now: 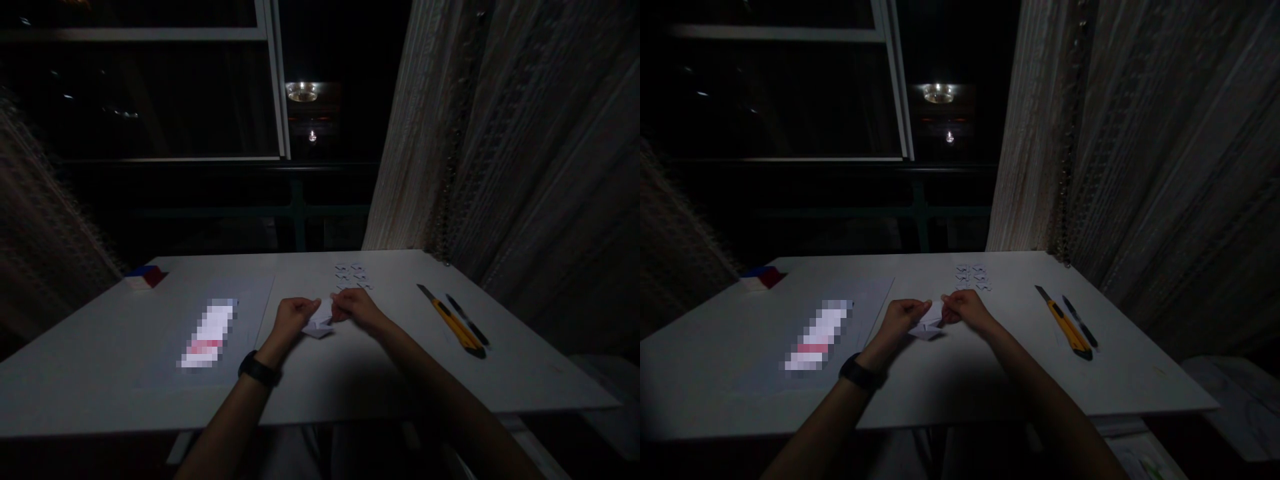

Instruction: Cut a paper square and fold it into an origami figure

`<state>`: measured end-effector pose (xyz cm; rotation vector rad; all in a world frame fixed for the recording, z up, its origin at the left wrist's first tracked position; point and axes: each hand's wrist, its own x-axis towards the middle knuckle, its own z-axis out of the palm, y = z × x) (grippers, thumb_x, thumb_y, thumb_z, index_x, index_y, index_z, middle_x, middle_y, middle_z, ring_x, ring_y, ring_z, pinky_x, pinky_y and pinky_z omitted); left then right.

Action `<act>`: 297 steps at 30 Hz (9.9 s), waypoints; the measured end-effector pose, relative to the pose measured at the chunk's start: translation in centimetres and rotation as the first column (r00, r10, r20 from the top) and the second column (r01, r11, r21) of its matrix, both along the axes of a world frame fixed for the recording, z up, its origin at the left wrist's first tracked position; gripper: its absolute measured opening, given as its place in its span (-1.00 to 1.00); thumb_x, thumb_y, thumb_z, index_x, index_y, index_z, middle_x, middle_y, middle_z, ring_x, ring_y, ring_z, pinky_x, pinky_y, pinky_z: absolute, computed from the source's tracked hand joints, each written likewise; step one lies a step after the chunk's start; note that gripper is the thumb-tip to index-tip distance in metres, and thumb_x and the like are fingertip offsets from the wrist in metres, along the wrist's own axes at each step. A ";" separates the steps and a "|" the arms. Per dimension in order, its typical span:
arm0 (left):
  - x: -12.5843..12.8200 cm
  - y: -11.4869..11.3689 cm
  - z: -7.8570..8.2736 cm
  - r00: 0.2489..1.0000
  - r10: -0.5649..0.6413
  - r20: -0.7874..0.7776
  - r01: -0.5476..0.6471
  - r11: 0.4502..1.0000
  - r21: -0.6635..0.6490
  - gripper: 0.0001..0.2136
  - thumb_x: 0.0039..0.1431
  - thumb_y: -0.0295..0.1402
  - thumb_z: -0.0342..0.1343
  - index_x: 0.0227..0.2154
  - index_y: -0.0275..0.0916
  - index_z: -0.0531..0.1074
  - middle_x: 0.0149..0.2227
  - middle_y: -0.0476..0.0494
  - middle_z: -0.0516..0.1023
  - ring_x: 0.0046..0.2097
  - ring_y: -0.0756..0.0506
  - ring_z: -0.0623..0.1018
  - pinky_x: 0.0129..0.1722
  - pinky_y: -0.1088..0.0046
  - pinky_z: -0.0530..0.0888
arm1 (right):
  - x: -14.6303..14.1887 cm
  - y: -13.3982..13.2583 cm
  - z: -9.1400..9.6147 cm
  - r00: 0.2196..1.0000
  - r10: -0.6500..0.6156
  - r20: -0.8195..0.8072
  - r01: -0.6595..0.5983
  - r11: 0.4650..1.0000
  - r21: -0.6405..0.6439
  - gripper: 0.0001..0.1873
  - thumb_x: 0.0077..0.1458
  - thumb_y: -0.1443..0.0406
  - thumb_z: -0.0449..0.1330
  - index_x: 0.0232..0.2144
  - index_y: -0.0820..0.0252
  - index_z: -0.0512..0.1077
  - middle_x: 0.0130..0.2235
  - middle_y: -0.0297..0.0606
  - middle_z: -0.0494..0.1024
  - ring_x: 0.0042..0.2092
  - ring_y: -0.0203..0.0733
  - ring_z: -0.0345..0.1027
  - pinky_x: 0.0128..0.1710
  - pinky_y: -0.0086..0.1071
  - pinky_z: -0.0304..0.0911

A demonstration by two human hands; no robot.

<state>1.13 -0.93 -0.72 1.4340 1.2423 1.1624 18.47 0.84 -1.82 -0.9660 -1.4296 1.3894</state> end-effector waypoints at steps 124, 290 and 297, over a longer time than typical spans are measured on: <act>-0.1 -0.3 0.2 0.817 -0.133 0.561 0.240 0.963 -0.122 -0.66 -0.22 -0.45 0.28 -0.28 -0.41 0.48 -0.33 -0.27 0.54 -0.34 -0.08 0.50 -0.30 0.42 0.38 | -0.2 -0.7 0.7 0.974 -0.118 -0.193 0.105 0.991 -0.078 -0.72 -0.30 0.18 0.32 -0.51 0.29 0.51 -0.47 -0.23 0.51 -0.42 -0.23 0.37 -0.37 -0.32 0.28; 0.0 -1.0 0.5 0.790 -0.273 0.549 0.398 0.909 -0.121 -0.73 -0.22 -0.47 0.29 -0.36 -0.41 0.48 -0.43 -0.19 0.54 -0.42 -0.02 0.50 -0.39 0.51 0.39 | -0.2 -1.1 0.1 0.987 0.137 -0.082 -0.132 0.989 0.070 -0.65 -0.26 0.23 0.32 -0.36 0.33 0.52 -0.45 -0.17 0.54 -0.46 -0.20 0.39 -0.40 -0.28 0.30; -0.2 -1.0 0.4 0.788 -0.272 0.552 0.407 0.903 -0.136 -0.74 -0.22 -0.45 0.29 -0.38 -0.41 0.49 -0.43 -0.20 0.54 -0.43 -0.02 0.51 -0.40 0.53 0.39 | 0.0 -1.1 0.1 0.985 0.157 -0.070 -0.151 0.985 0.080 -0.64 -0.27 0.20 0.32 -0.36 0.32 0.52 -0.48 -0.20 0.54 -0.49 -0.23 0.38 -0.44 -0.30 0.33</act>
